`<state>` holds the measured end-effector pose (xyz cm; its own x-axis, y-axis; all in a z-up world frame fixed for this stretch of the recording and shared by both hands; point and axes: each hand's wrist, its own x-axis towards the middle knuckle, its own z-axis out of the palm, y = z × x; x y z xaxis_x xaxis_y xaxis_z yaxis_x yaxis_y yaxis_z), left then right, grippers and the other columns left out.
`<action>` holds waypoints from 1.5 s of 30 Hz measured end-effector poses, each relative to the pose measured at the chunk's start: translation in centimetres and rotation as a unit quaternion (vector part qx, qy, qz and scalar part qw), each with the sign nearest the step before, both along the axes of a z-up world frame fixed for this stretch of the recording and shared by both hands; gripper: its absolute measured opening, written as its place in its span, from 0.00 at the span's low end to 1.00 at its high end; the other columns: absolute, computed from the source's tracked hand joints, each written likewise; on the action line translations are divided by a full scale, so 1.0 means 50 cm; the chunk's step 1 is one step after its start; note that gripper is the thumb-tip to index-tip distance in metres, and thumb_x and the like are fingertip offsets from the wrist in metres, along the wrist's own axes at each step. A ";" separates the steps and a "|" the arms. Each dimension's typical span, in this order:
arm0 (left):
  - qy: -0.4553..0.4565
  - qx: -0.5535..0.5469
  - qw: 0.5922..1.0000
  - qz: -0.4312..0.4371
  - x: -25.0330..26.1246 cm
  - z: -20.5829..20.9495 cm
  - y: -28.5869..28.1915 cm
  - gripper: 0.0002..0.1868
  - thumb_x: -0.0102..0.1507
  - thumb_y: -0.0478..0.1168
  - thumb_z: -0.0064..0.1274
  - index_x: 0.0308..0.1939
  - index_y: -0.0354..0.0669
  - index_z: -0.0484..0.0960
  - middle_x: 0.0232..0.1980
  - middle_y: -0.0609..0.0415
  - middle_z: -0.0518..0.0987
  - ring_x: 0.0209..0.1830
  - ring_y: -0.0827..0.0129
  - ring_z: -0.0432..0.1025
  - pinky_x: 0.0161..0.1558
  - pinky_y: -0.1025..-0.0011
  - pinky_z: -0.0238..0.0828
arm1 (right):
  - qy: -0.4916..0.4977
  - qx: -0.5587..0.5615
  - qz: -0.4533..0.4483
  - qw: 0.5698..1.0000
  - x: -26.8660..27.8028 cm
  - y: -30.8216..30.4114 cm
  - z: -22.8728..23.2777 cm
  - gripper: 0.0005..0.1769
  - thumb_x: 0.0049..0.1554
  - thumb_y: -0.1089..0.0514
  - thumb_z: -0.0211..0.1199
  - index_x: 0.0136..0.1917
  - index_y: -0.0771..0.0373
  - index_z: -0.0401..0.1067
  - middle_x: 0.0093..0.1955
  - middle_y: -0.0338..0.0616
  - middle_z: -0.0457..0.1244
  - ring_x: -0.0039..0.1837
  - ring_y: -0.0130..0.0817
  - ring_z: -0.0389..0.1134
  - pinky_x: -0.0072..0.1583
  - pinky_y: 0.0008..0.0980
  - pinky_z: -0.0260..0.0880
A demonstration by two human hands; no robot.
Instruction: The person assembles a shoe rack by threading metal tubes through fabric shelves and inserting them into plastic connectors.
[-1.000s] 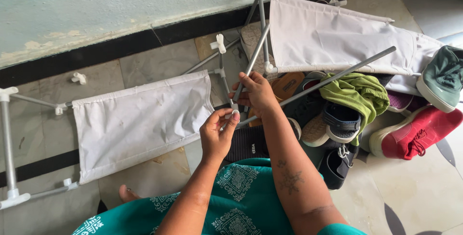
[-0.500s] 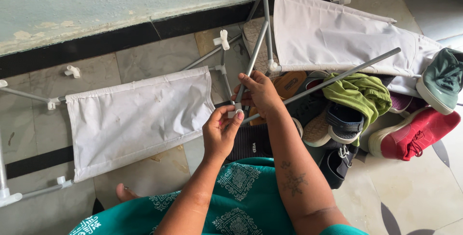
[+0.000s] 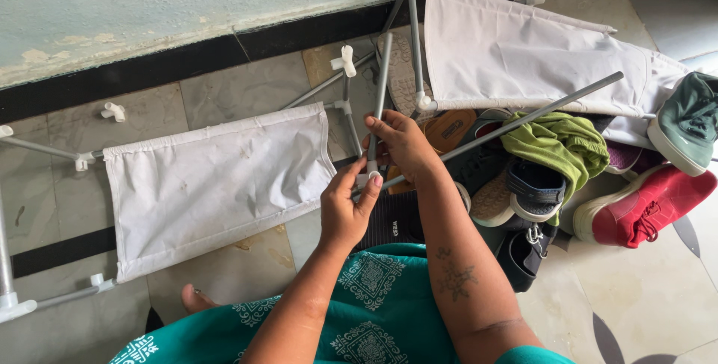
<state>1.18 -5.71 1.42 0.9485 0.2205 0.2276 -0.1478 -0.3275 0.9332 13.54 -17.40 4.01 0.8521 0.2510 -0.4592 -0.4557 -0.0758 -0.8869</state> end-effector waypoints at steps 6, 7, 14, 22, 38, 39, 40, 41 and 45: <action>-0.020 0.075 0.997 -0.001 -0.012 0.022 -0.016 0.22 0.71 0.45 0.50 0.64 0.33 0.77 0.52 0.41 0.82 0.50 0.50 0.79 0.48 0.61 0.77 | -0.010 0.014 0.024 1.000 -0.004 -0.004 0.002 0.21 0.61 0.45 0.61 0.61 0.60 0.73 0.36 0.36 0.67 0.35 0.23 0.66 0.38 0.26 0.69; -0.019 0.097 0.995 0.005 -0.012 0.023 -0.019 0.22 0.71 0.44 0.49 0.64 0.33 0.76 0.52 0.42 0.81 0.49 0.49 0.79 0.48 0.60 0.77 | -0.012 0.029 0.025 0.999 -0.002 -0.003 0.002 0.21 0.61 0.46 0.61 0.61 0.61 0.73 0.36 0.36 0.67 0.35 0.23 0.66 0.39 0.27 0.68; 0.001 0.133 0.991 0.023 -0.010 0.020 -0.026 0.20 0.71 0.41 0.46 0.64 0.32 0.75 0.52 0.41 0.80 0.47 0.48 0.78 0.47 0.59 0.77 | -0.027 -0.001 0.038 0.999 -0.007 0.005 0.013 0.21 0.62 0.44 0.59 0.60 0.60 0.72 0.37 0.36 0.67 0.37 0.23 0.66 0.40 0.27 0.68; 0.000 0.139 0.990 0.011 -0.009 0.021 -0.022 0.20 0.71 0.42 0.46 0.62 0.31 0.76 0.53 0.41 0.80 0.48 0.48 0.78 0.47 0.60 0.77 | -0.047 -0.004 0.063 0.997 -0.010 0.012 0.004 0.20 0.65 0.44 0.58 0.58 0.62 0.73 0.35 0.36 0.66 0.35 0.23 0.63 0.38 0.25 0.63; -0.002 0.148 0.989 0.012 -0.010 0.035 -0.006 0.21 0.71 0.46 0.48 0.60 0.32 0.78 0.53 0.41 0.81 0.50 0.47 0.78 0.48 0.59 0.77 | -0.089 -0.039 0.040 0.995 -0.009 0.015 -0.009 0.18 0.65 0.46 0.57 0.54 0.63 0.73 0.34 0.37 0.67 0.34 0.22 0.65 0.38 0.24 0.65; -0.002 0.148 0.989 0.013 -0.009 0.036 -0.006 0.21 0.71 0.46 0.48 0.60 0.32 0.78 0.53 0.41 0.81 0.50 0.47 0.78 0.48 0.59 0.77 | -0.092 -0.038 0.043 0.994 -0.007 0.015 -0.010 0.18 0.65 0.46 0.57 0.54 0.64 0.73 0.34 0.38 0.67 0.34 0.22 0.65 0.39 0.24 0.65; 0.006 0.135 0.991 0.009 -0.009 0.038 -0.005 0.21 0.71 0.46 0.48 0.59 0.32 0.78 0.53 0.41 0.81 0.50 0.47 0.78 0.47 0.59 0.77 | -0.096 -0.038 0.045 0.994 -0.006 0.016 -0.012 0.18 0.65 0.46 0.57 0.53 0.64 0.72 0.34 0.38 0.67 0.35 0.22 0.65 0.39 0.25 0.66; 0.012 0.122 0.992 0.005 -0.009 0.039 -0.003 0.20 0.70 0.46 0.49 0.58 0.32 0.78 0.53 0.41 0.81 0.50 0.47 0.78 0.46 0.59 0.77 | -0.096 -0.038 0.046 0.994 -0.004 0.015 -0.013 0.18 0.65 0.46 0.57 0.53 0.64 0.72 0.34 0.38 0.67 0.35 0.22 0.65 0.39 0.25 0.66; 0.017 0.105 0.994 0.001 -0.006 0.039 0.004 0.20 0.70 0.46 0.51 0.57 0.33 0.78 0.53 0.41 0.81 0.49 0.46 0.78 0.45 0.58 0.76 | -0.100 -0.017 0.050 0.994 0.001 0.016 -0.033 0.20 0.65 0.47 0.58 0.58 0.65 0.72 0.35 0.38 0.66 0.36 0.23 0.65 0.40 0.25 0.66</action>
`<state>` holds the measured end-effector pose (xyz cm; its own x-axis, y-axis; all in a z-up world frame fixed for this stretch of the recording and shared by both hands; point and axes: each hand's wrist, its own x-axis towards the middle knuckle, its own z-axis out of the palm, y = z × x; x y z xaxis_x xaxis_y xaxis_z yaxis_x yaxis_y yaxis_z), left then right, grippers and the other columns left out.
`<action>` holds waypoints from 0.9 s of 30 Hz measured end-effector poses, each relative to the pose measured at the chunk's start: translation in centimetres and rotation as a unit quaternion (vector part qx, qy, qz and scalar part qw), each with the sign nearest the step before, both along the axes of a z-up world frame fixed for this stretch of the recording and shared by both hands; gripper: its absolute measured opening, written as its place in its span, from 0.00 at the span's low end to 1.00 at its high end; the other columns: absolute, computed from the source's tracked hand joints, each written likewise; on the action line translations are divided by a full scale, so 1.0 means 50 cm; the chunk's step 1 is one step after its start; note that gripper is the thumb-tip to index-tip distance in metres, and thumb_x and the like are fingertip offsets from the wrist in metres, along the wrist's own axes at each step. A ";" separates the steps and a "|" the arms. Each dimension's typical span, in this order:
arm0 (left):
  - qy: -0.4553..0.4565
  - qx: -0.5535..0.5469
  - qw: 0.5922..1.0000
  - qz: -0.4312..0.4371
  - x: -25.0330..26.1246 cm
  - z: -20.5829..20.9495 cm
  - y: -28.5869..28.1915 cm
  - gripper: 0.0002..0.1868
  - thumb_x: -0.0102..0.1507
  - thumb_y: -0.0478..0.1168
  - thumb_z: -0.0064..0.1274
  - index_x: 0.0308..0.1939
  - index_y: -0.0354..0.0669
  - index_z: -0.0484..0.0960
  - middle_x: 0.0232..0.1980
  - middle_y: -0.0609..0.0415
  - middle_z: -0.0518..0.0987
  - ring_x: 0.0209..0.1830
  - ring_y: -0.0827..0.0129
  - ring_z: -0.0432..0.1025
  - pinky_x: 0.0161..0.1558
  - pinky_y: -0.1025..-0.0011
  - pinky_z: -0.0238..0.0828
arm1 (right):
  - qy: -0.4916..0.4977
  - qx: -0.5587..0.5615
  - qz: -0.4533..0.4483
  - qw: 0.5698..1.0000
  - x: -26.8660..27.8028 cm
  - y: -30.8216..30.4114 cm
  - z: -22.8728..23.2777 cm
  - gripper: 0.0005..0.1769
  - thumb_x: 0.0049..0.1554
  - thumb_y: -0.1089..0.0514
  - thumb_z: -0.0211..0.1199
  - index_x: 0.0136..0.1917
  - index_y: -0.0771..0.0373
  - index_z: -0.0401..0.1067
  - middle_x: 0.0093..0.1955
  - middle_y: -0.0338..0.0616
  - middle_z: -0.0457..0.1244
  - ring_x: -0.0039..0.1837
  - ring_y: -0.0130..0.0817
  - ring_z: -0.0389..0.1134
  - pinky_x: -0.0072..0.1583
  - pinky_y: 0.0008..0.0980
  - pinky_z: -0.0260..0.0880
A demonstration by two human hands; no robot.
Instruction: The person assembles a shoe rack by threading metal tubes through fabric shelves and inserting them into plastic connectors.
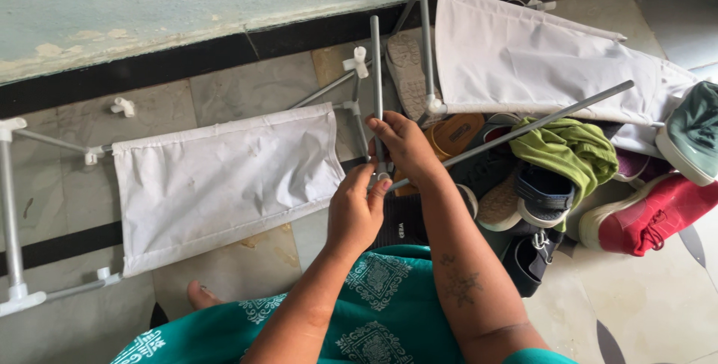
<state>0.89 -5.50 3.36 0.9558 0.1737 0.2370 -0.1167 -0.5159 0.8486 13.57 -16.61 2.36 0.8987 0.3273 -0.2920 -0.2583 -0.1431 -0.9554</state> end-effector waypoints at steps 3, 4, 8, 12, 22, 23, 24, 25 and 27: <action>-0.006 -0.006 1.000 0.010 0.000 -0.008 -0.002 0.18 0.70 0.45 0.51 0.56 0.35 0.79 0.50 0.41 0.82 0.48 0.45 0.78 0.47 0.55 0.75 | -0.041 -0.004 0.003 0.999 -0.001 0.000 -0.015 0.20 0.65 0.48 0.57 0.61 0.66 0.73 0.38 0.36 0.66 0.38 0.21 0.64 0.41 0.24 0.66; -0.014 -0.010 1.000 0.010 0.001 -0.011 -0.002 0.18 0.70 0.46 0.52 0.56 0.35 0.79 0.49 0.40 0.82 0.47 0.44 0.77 0.47 0.54 0.75 | -0.072 -0.042 -0.002 0.997 -0.002 0.000 -0.018 0.21 0.66 0.48 0.56 0.62 0.66 0.74 0.40 0.35 0.66 0.40 0.20 0.64 0.42 0.23 0.66; -0.035 -0.030 0.999 0.016 -0.004 -0.018 0.004 0.19 0.69 0.47 0.53 0.56 0.35 0.78 0.48 0.41 0.81 0.46 0.44 0.77 0.46 0.55 0.75 | -0.142 -0.033 0.018 0.989 -0.007 0.011 -0.011 0.20 0.68 0.50 0.56 0.62 0.67 0.75 0.46 0.33 0.69 0.47 0.18 0.67 0.48 0.20 0.68; -0.019 -0.035 0.999 0.022 -0.010 -0.007 0.017 0.19 0.69 0.48 0.54 0.55 0.36 0.79 0.48 0.42 0.81 0.45 0.46 0.78 0.46 0.56 0.75 | -0.027 -0.025 -0.025 0.999 -0.021 0.025 0.010 0.21 0.66 0.49 0.56 0.63 0.65 0.75 0.37 0.36 0.64 0.38 0.21 0.63 0.39 0.23 0.62; 0.037 -0.089 0.995 -0.008 0.002 -0.020 0.057 0.27 0.65 0.56 0.57 0.56 0.38 0.81 0.51 0.41 0.82 0.48 0.49 0.79 0.48 0.58 0.75 | -0.040 0.023 -0.077 0.996 -0.016 0.037 -0.031 0.21 0.65 0.51 0.58 0.65 0.66 0.72 0.39 0.37 0.65 0.37 0.23 0.64 0.38 0.24 0.65; 0.063 -0.090 0.994 -0.026 0.014 -0.028 0.069 0.28 0.63 0.59 0.59 0.54 0.39 0.83 0.50 0.40 0.82 0.48 0.49 0.79 0.48 0.58 0.76 | -0.042 0.018 -0.074 0.996 -0.008 0.032 -0.048 0.21 0.65 0.51 0.58 0.65 0.66 0.72 0.39 0.37 0.65 0.37 0.23 0.64 0.38 0.24 0.65; 0.062 -0.094 0.993 -0.026 0.027 -0.035 0.078 0.28 0.63 0.59 0.59 0.54 0.39 0.83 0.50 0.40 0.82 0.48 0.49 0.79 0.48 0.58 0.76 | -0.095 0.016 -0.058 0.994 -0.001 0.028 -0.066 0.21 0.66 0.53 0.60 0.66 0.68 0.71 0.45 0.36 0.68 0.44 0.21 0.67 0.45 0.22 0.68; 0.040 -0.087 0.995 0.011 0.044 -0.040 0.085 0.28 0.64 0.59 0.58 0.54 0.38 0.82 0.52 0.41 0.82 0.50 0.48 0.79 0.49 0.58 0.75 | -0.147 0.014 -0.041 0.988 0.007 0.024 -0.083 0.21 0.67 0.55 0.61 0.68 0.71 0.70 0.52 0.36 0.70 0.52 0.18 0.69 0.52 0.19 0.70; 0.016 -0.080 0.995 0.053 0.085 -0.045 0.100 0.27 0.63 0.58 0.58 0.53 0.38 0.81 0.52 0.41 0.82 0.50 0.49 0.79 0.50 0.59 0.75 | -0.121 0.059 -0.045 0.990 0.021 0.026 -0.114 0.23 0.66 0.56 0.61 0.69 0.72 0.67 0.52 0.37 0.70 0.51 0.20 0.70 0.51 0.21 0.72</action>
